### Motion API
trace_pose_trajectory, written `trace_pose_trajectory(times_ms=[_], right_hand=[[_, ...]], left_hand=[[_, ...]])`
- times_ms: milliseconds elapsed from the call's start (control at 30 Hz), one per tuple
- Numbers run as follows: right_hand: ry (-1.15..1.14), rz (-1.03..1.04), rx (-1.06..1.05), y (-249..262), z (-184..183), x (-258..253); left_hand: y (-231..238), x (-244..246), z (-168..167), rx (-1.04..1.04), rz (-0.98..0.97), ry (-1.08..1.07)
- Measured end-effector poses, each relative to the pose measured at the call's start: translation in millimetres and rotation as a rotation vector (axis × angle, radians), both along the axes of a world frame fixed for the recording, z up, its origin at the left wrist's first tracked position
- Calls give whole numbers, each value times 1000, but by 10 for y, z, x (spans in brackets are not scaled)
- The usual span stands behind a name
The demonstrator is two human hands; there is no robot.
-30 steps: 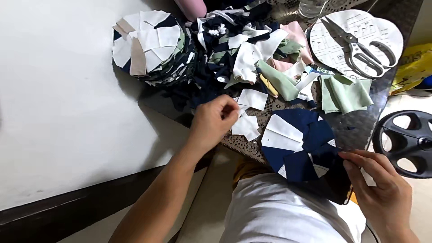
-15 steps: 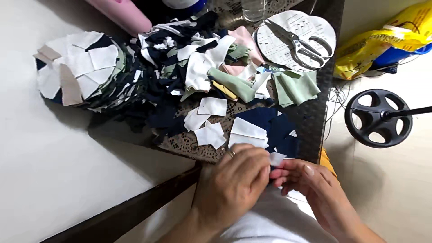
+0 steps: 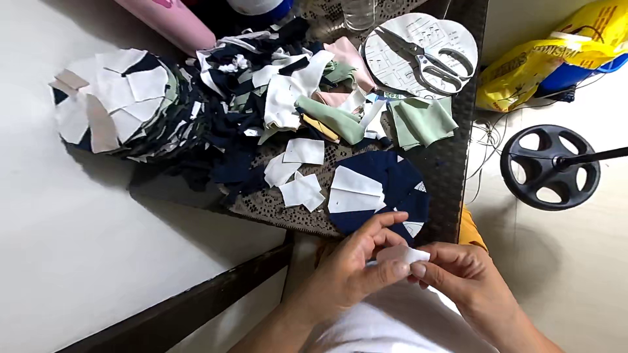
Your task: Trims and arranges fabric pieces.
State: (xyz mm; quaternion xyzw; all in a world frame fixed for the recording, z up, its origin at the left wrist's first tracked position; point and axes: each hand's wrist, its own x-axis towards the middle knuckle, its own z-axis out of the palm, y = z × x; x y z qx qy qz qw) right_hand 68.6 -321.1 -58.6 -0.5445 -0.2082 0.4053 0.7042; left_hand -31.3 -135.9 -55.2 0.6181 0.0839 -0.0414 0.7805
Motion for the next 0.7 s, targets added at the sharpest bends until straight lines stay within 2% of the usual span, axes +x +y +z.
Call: trace_pose_trajectory(times_ms=[100,167,233,367,433,533,700], right_hand=[[-330,-61,-66,-43,-33,-39],[-562,-110,-162,-69,-111,-46],[-660,-145,-268,-96,-190,-55],[-829,-195,-420,-108,-307,-91],[-885,-195,-454,-121,-327,-97],[-952,-229,-471,-185,-377,-71],[-971,-299,-461,-326,-457,-23]], left_hand=[[-25,23,7,-84,38,56],[-40,39,-15,57,86,30],[-64,65,-32,307,124,10],[-147,128,-64,943,150,-16],[-159,177,-94,1114,149,-85],[-114,269,-107,1211,85,-112],[-64,397,-149,1234,14,-110]])
